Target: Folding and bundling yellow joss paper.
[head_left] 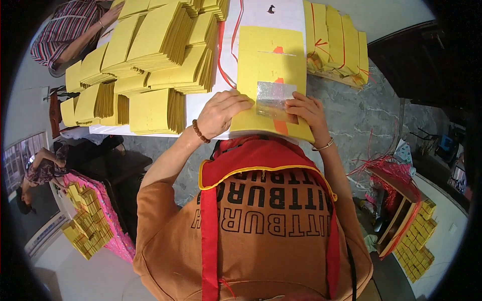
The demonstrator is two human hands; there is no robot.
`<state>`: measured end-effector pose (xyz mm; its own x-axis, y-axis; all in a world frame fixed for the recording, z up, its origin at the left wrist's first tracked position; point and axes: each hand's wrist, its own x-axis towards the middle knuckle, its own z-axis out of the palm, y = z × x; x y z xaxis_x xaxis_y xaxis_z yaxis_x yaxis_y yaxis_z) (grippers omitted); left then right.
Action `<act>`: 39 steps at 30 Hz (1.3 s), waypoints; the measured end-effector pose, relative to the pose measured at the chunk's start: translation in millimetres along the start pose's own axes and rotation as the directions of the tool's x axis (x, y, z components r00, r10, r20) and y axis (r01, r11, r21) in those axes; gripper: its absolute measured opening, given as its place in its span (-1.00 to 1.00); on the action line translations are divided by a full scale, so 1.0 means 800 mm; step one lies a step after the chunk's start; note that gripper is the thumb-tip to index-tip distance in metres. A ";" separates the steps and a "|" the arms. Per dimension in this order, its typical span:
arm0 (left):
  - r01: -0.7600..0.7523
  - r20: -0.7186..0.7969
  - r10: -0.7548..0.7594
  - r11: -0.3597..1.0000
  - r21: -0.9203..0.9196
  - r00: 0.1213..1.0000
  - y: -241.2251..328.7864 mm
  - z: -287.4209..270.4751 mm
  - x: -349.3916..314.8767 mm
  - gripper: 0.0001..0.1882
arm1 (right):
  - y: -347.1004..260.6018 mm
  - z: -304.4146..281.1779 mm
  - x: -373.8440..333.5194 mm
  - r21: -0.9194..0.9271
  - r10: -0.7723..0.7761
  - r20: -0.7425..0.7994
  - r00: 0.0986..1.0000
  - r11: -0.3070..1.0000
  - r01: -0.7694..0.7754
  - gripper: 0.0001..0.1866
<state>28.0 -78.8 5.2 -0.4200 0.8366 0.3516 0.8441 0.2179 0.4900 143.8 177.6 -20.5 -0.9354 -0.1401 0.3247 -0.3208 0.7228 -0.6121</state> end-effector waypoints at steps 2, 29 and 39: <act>0.030 -0.005 -0.030 0.999 -0.042 1.000 -0.001 0.001 0.003 -0.77 | -0.001 0.001 0.002 0.083 0.056 -0.005 0.998 0.995 -0.056 -0.77; 0.766 0.240 -0.776 0.427 -0.481 0.583 -0.036 0.028 0.058 -0.69 | 0.001 0.027 0.050 0.684 0.716 -0.156 0.680 0.575 -0.448 -0.63; 0.725 0.314 -0.766 0.272 -0.633 0.561 -0.025 0.007 0.071 -0.66 | 0.015 0.035 0.050 0.577 0.727 -0.176 0.664 0.622 -0.528 -0.62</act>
<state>-10.8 -32.7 11.3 -0.7775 0.4607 -0.4281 -0.2855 0.3480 0.8930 98.3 161.9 -35.3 -0.8277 0.5518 -0.1024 0.2086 0.1331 -0.9689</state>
